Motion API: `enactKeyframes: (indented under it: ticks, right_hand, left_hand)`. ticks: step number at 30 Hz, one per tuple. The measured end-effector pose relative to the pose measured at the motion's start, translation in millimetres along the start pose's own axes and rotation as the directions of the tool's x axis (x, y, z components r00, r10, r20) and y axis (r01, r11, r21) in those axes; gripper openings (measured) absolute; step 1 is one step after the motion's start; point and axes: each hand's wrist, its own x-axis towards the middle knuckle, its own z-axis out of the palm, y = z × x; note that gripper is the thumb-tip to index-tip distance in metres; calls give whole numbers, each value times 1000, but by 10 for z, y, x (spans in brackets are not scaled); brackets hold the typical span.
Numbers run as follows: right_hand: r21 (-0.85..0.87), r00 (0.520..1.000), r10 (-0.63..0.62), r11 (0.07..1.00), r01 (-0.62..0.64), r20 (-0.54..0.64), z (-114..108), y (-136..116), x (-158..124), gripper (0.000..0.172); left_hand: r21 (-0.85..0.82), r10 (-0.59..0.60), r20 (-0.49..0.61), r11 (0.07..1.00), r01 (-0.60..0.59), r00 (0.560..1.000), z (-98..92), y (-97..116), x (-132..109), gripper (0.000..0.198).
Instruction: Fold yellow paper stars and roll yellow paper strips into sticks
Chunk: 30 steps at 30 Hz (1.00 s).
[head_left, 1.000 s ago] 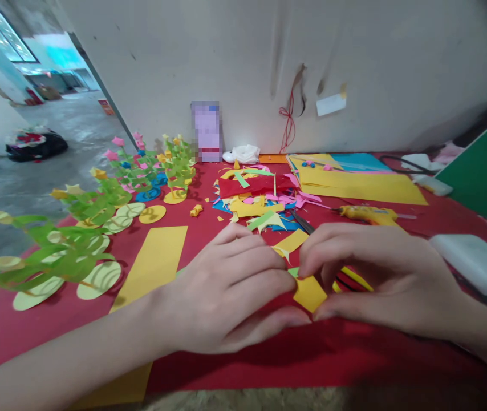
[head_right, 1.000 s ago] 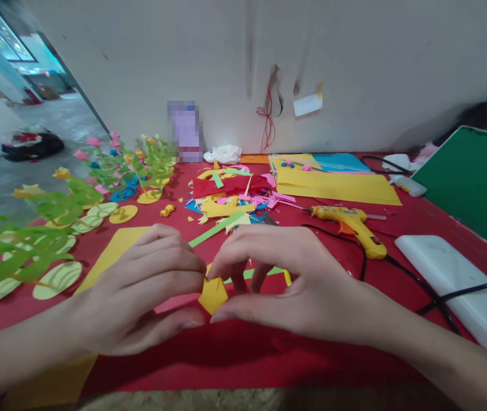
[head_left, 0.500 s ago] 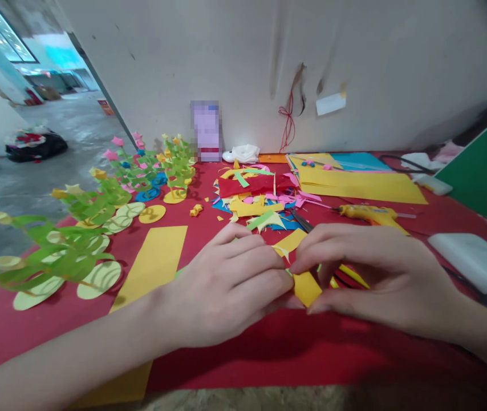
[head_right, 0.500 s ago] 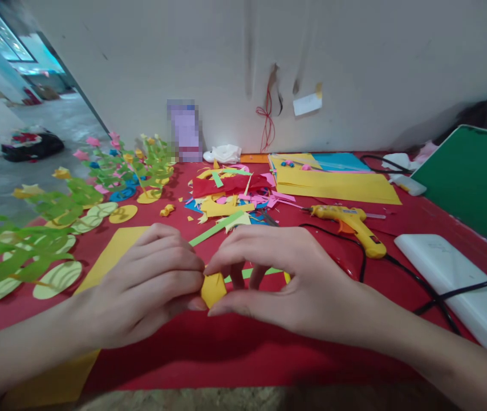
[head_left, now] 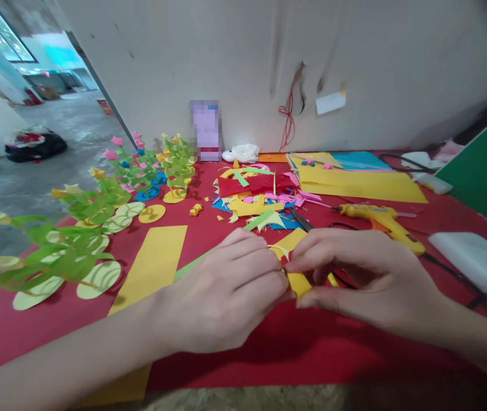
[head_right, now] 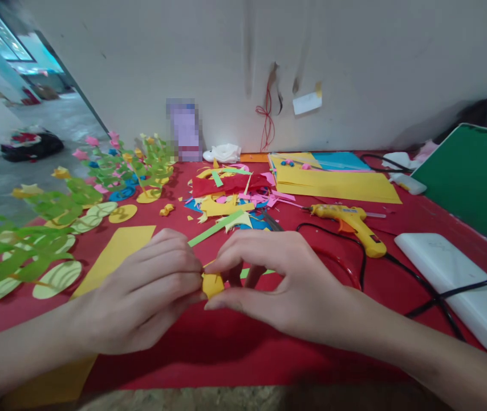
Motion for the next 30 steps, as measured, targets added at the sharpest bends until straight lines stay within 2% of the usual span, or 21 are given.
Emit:
enactKeyframes:
  ticks: [6,12,16,21,25,30]
  right_hand:
    - [-53,987,26,998,-18,156,-133,-30,6,25]
    - [-7,987,51,999,-50,149,-155,-31,35,25]
    - [-13,981,54,999,-53,189,-151,-5,33,27]
    - [-58,990,34,998,-26,139,-136,7,30,24]
    - [-127,998,-1,992,8,58,-101,-5,25,19]
    - [-159,998,3,987,7,62,-74,-6,17,13]
  left_hand:
    - [-99,30,-35,995,-34,999,-30,-46,27,9]
    - [-76,19,-53,997,-23,998,-32,-60,44,9]
    - [-65,-23,-85,998,18,996,-27,-51,37,8]
    - [-49,-52,-112,998,47,992,-42,-59,35,9]
    - [27,-4,-68,1000,6,998,-36,-51,28,16]
    - [38,-30,-20,999,30,999,-15,-42,11,14]
